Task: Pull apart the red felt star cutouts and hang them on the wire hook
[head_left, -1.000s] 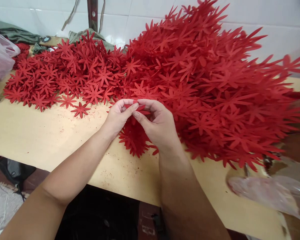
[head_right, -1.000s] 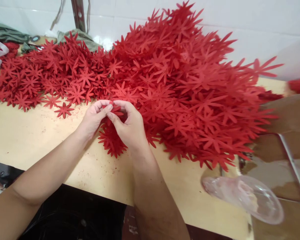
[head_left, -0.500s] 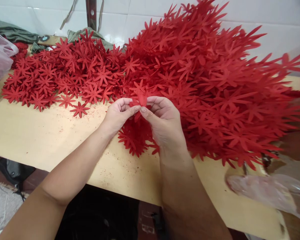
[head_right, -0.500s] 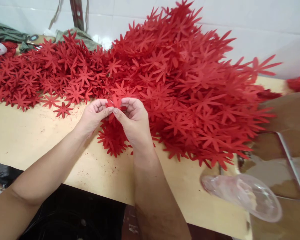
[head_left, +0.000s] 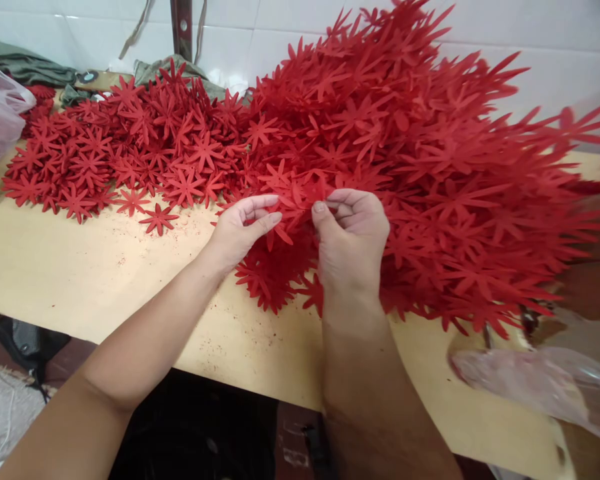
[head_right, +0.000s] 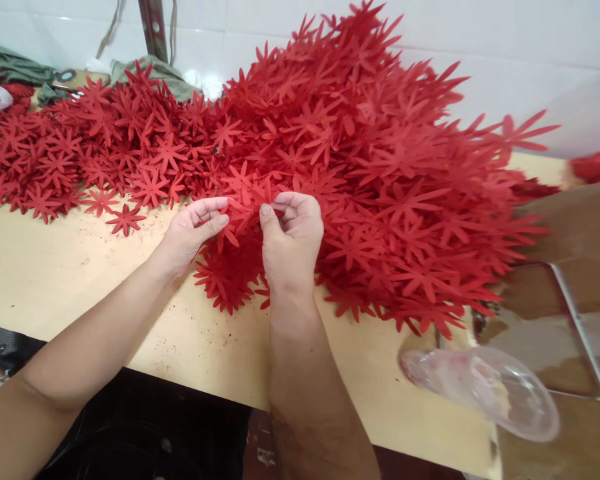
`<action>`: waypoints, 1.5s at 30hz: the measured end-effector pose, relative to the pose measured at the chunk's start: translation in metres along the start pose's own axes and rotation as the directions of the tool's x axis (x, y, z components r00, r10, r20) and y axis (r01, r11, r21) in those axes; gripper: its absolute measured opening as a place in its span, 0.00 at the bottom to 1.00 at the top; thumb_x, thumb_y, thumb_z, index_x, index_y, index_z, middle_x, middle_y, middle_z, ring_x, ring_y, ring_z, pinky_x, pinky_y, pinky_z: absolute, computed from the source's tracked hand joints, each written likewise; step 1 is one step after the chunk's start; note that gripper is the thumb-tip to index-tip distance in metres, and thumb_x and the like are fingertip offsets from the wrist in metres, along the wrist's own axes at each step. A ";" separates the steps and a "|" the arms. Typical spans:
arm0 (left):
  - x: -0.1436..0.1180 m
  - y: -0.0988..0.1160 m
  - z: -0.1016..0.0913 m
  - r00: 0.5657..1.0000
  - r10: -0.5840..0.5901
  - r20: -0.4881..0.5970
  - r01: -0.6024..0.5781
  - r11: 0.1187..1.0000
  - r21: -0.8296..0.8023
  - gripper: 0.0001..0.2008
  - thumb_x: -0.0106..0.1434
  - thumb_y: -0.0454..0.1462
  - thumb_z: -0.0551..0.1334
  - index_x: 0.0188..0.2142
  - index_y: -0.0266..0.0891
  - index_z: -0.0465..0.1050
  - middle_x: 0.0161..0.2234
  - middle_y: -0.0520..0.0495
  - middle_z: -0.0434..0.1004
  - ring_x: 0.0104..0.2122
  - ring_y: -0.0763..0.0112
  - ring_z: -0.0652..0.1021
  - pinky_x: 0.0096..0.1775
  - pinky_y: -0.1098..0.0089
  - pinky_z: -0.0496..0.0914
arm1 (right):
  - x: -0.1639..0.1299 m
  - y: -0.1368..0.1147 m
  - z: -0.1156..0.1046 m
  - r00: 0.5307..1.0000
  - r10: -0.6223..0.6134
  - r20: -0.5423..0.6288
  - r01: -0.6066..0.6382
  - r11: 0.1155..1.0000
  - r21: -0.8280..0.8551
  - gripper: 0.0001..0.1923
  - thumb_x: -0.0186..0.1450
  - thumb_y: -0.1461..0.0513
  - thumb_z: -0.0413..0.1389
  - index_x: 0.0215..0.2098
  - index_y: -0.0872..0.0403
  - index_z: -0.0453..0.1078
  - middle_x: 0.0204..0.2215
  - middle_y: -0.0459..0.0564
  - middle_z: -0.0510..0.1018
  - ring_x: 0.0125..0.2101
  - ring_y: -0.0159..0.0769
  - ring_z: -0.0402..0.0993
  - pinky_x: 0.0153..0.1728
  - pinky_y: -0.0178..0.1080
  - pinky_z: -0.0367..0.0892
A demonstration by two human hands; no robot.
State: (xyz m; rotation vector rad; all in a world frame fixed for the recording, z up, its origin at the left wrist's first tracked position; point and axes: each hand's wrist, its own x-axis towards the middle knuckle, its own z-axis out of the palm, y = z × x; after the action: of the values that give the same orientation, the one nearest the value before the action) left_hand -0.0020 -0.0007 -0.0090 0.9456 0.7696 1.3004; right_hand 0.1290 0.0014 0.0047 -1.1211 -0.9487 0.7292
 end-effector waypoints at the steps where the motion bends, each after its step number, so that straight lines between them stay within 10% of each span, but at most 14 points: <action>1: 0.000 0.000 0.000 1.000 0.009 -0.002 -0.009 1.000 0.005 0.13 0.50 0.36 0.71 0.36 0.39 0.75 0.24 0.56 0.71 0.27 0.80 0.72 0.38 0.73 0.68 | 0.000 0.000 0.000 1.000 0.018 0.005 -0.019 1.000 0.015 0.10 0.51 0.69 0.59 0.31 0.57 0.65 0.24 0.42 0.71 0.23 0.23 0.65 0.26 0.32 0.61; 12: 0.003 0.002 -0.008 0.998 0.054 -0.030 -0.050 0.994 0.096 0.16 0.51 0.39 0.70 0.40 0.42 0.75 0.27 0.54 0.72 0.32 0.74 0.75 0.41 0.69 0.69 | 0.012 0.000 -0.006 0.969 0.131 -0.210 -0.086 0.974 0.211 0.09 0.51 0.72 0.55 0.30 0.56 0.64 0.25 0.43 0.70 0.22 0.23 0.65 0.22 0.31 0.60; 19: 0.005 -0.005 -0.011 0.970 0.236 -0.064 -0.202 0.920 0.335 0.15 0.54 0.39 0.68 0.42 0.42 0.74 0.39 0.48 0.75 0.39 0.72 0.74 0.44 0.68 0.69 | -0.002 -0.006 0.003 0.991 0.114 0.069 -0.129 0.955 0.268 0.11 0.49 0.68 0.59 0.33 0.57 0.67 0.29 0.46 0.75 0.27 0.25 0.68 0.23 0.30 0.61; 26: -0.004 0.007 -0.003 0.886 0.463 -0.017 -0.366 0.722 0.587 0.13 0.60 0.46 0.62 0.38 0.40 0.75 0.39 0.46 0.74 0.41 0.71 0.73 0.47 0.67 0.67 | -0.007 0.000 0.006 0.998 0.040 0.056 -0.043 0.998 0.051 0.08 0.54 0.68 0.56 0.33 0.55 0.66 0.28 0.44 0.74 0.27 0.26 0.69 0.33 0.35 0.67; 31: -0.007 0.004 0.005 0.937 0.345 0.063 -0.319 0.764 0.560 0.13 0.56 0.47 0.64 0.30 0.39 0.74 0.32 0.50 0.74 0.35 0.73 0.73 0.42 0.69 0.68 | -0.014 0.002 0.008 0.990 -0.092 0.109 0.100 0.992 -0.074 0.04 0.58 0.65 0.55 0.31 0.51 0.65 0.28 0.43 0.72 0.30 0.28 0.70 0.36 0.37 0.69; 39: 0.002 0.003 -0.001 0.965 0.145 -0.220 -0.102 0.975 0.196 0.12 0.55 0.43 0.67 0.27 0.39 0.68 0.24 0.55 0.72 0.27 0.78 0.72 0.35 0.73 0.68 | -0.003 -0.001 0.001 0.998 0.009 -0.057 -0.008 1.000 0.027 0.03 0.60 0.64 0.53 0.30 0.54 0.61 0.26 0.43 0.71 0.25 0.29 0.71 0.31 0.37 0.67; 45: 0.003 0.005 0.000 0.978 0.089 -0.188 -0.055 0.983 0.176 0.13 0.53 0.42 0.68 0.26 0.38 0.67 0.21 0.57 0.69 0.22 0.82 0.69 0.31 0.76 0.65 | 0.004 0.000 -0.004 0.993 -0.058 -0.099 0.053 0.997 -0.055 0.06 0.54 0.70 0.56 0.30 0.57 0.65 0.26 0.43 0.70 0.26 0.25 0.66 0.32 0.34 0.63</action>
State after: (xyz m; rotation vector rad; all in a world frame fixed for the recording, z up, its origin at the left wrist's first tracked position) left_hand -0.0037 0.0028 -0.0043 0.9989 1.0191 1.4223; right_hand 0.1341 0.0036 0.0055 -1.1623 -0.9143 0.5996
